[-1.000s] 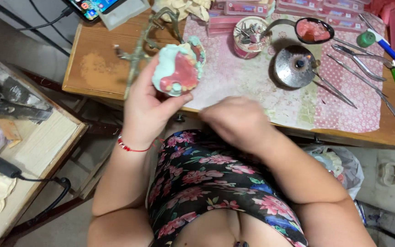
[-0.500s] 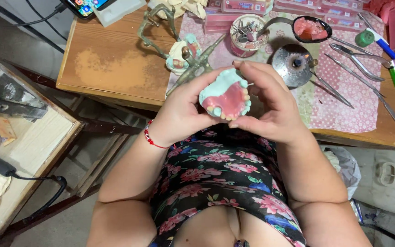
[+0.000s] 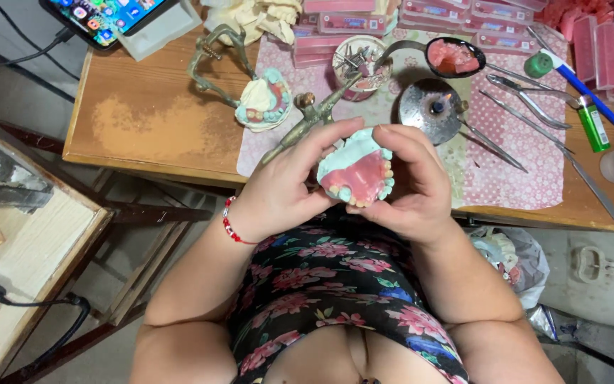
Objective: The person holds a dental mold in a metal clamp and uses a fine metal tool to sculpt and smooth the pink and white material on the model. They rotate the mold to access different areas and continue refining the surface details throughout the clip.
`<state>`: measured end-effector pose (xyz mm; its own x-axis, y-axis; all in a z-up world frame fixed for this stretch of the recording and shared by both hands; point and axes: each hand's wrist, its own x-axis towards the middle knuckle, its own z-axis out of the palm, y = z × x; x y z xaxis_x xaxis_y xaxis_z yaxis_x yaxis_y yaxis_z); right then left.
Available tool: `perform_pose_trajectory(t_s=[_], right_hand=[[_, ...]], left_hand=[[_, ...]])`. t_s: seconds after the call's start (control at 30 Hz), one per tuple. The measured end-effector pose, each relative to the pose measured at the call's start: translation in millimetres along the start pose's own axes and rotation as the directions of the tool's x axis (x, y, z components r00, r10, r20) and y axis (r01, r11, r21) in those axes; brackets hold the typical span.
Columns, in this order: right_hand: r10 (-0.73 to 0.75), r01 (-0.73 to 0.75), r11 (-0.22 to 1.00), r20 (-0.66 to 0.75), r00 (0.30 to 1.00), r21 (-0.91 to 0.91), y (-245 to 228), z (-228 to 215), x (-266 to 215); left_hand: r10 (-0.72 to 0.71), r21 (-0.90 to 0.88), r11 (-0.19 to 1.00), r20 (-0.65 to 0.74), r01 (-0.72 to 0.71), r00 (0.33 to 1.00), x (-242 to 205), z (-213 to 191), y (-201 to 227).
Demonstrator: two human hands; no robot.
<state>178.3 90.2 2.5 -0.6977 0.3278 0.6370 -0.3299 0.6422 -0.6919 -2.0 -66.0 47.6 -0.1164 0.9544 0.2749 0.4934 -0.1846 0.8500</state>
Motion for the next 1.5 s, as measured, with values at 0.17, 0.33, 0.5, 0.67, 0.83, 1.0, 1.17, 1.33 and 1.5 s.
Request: perform_pose_trajectory(t_s=[0.17, 0.33, 0.5, 0.67, 0.83, 1.0, 1.17, 1.33, 1.5], right_hand=[[-0.100, 0.112, 0.990, -0.145, 0.984, 0.079, 6.0, 6.0, -4.6], [-0.138, 0.187, 0.969, -0.276, 0.951, 0.160, 3.5, 3.7, -3.9], [-0.169, 0.219, 0.953, -0.231, 0.958, 0.211, -5.2, 6.3, 3.5], [-0.202, 0.201, 0.978, 0.013, 0.979, 0.051, -10.6, -15.7, 5.5], [-0.211, 0.201, 0.976, 0.130, 0.969, 0.085, -8.7, -31.0, 7.8], [-0.057, 0.054, 0.851, 0.010, 0.998, -0.523, -13.1, -71.2, -8.7], [0.161, -0.158, 0.626, -0.071, 0.984, -0.763, 7.8, -130.1, -41.1], [0.197, -0.112, 0.592, 0.009, 0.980, -0.798, 19.2, -141.9, -54.8], [0.217, -0.235, 0.710, -0.112, 0.970, -0.664, 11.6, -143.2, -49.3]], left_hand=[[0.221, 0.080, 0.975, -0.218, -0.208, 0.951, -9.3, 21.3, -17.1], [0.146, -0.024, 0.982, -0.534, -0.188, 0.833, -19.8, 24.7, -50.3], [0.122, -0.623, 0.767, -0.093, -0.153, 0.988, -1.7, 2.8, -21.4], [0.276, -0.441, 0.887, 0.260, -0.141, 0.925, 12.1, -31.8, -14.0], [0.196, -0.529, 0.846, 0.189, -0.069, 0.962, 16.9, -18.5, -8.9], [0.097, -0.476, 0.876, 0.029, -0.072, 0.995, 5.8, -8.1, -24.6], [-0.064, -0.463, 0.885, -0.010, 0.052, 0.998, -4.2, -10.8, -17.9], [-0.119, -0.354, 0.931, -0.063, 0.089, 0.991, 4.3, -4.2, -13.6], [-0.150, -0.380, 0.922, -0.185, 0.070, 0.971, 11.6, 9.7, -18.8]])
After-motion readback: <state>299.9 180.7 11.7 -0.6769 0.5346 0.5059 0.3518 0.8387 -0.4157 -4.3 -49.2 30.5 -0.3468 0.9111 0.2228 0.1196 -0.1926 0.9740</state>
